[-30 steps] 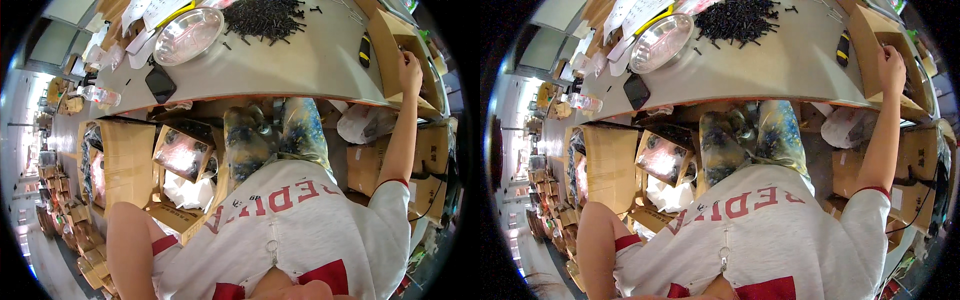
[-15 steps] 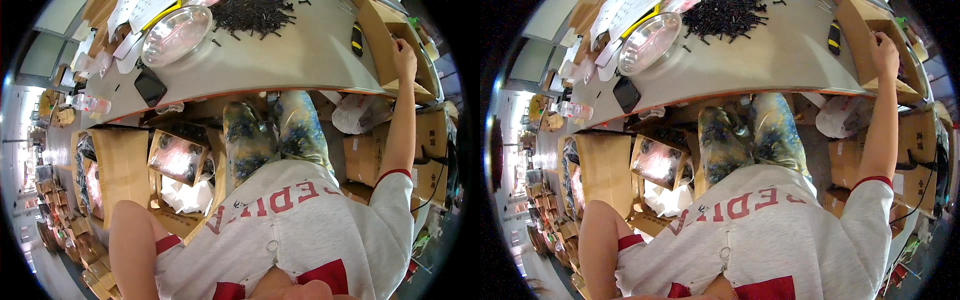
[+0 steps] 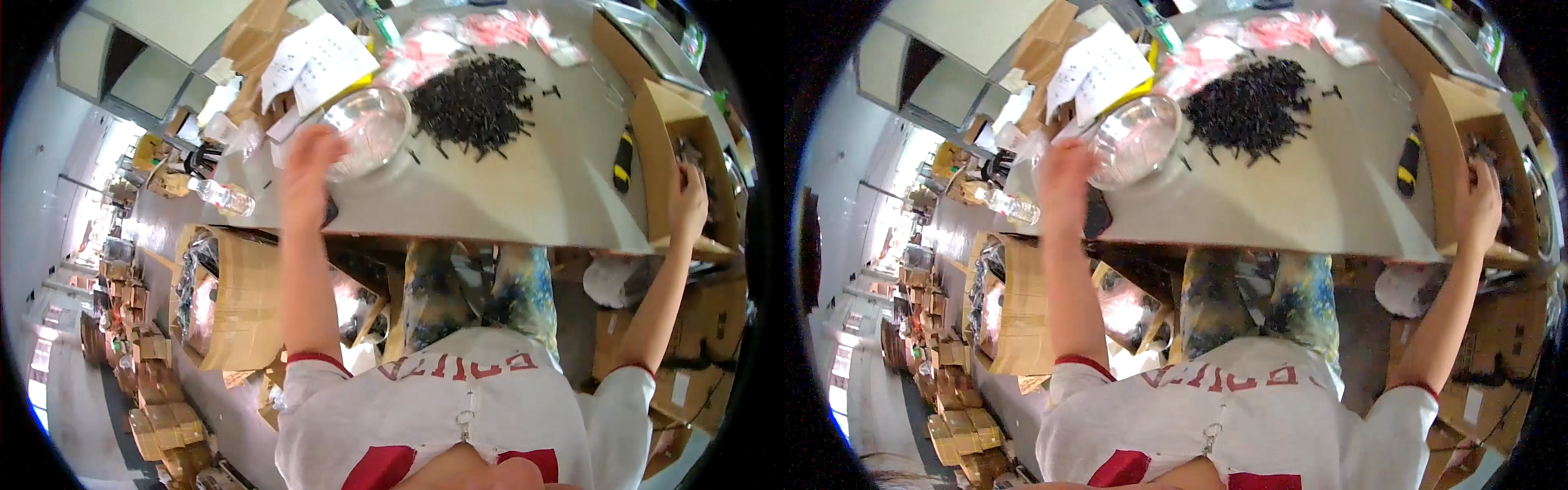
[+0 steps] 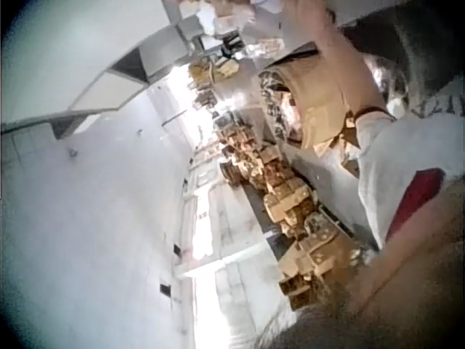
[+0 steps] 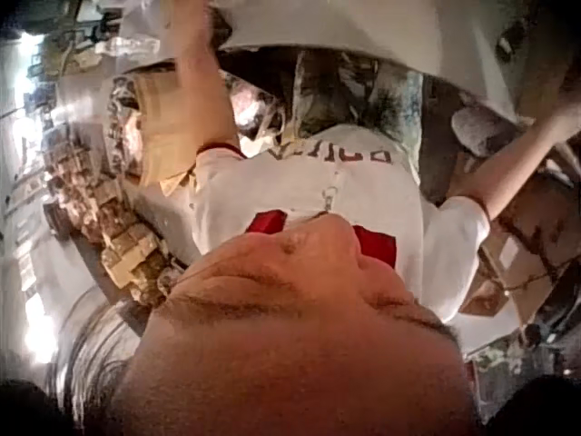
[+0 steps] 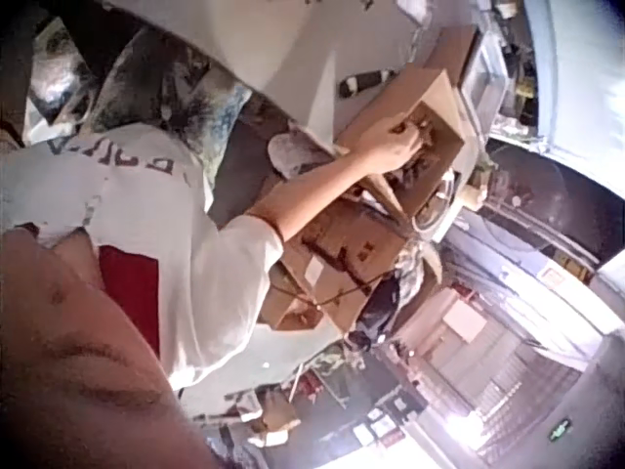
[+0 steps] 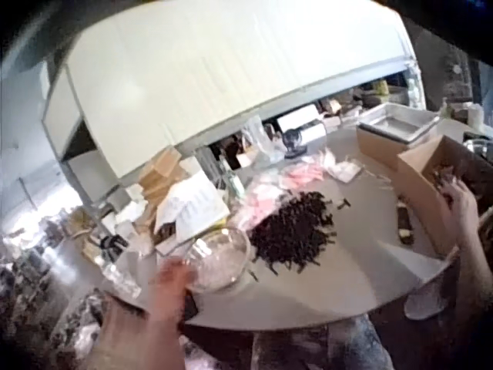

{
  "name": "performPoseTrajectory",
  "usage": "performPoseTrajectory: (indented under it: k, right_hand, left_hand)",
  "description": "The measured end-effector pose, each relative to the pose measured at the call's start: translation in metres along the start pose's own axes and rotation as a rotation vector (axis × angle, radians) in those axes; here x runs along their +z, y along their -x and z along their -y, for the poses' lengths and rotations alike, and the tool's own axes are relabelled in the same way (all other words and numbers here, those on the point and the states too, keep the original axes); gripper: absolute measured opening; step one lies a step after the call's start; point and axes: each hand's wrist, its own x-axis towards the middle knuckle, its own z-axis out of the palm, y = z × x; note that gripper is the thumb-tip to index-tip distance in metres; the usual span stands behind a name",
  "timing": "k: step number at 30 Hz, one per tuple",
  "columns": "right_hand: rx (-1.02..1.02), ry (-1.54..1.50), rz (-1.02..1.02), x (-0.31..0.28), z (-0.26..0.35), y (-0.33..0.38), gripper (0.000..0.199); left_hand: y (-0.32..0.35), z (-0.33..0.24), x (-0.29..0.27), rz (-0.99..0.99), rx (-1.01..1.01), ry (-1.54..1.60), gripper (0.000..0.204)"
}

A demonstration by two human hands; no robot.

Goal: Manually counting and packaging small black plastic components into clear plastic bags.

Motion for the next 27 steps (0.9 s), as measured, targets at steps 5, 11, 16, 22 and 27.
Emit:
performPoseTrajectory:
  k: [5, 11, 16, 22, 27]
  right_hand:
    - [0.006, 0.017, 0.013, 0.006, -0.009, 0.003, 0.025]
    - [0.004, 0.008, -0.036, 0.000, -0.007, 0.007, 0.022]
    - [0.005, -0.044, -0.013, 0.008, -0.002, 0.004, 0.019]
    - [-0.243, -0.446, -0.106, 0.011, 0.070, 0.046, 0.014]
    - [-0.622, -0.955, 0.330, 0.030, 0.202, 0.112, 0.023]
  left_hand:
    - [-0.113, 0.158, 0.042, 0.348, -0.062, -0.721, 0.040]
    - [-0.152, 0.218, 0.051, 0.258, -0.074, -0.901, 0.029]
    - [-0.143, 0.213, 0.025, 0.260, -0.255, -0.437, 0.021]
    - [-0.084, 0.129, 0.039, 0.049, -0.209, 0.087, 0.007]
    - [0.027, 0.090, 0.078, 0.211, -0.157, 0.233, 0.012]
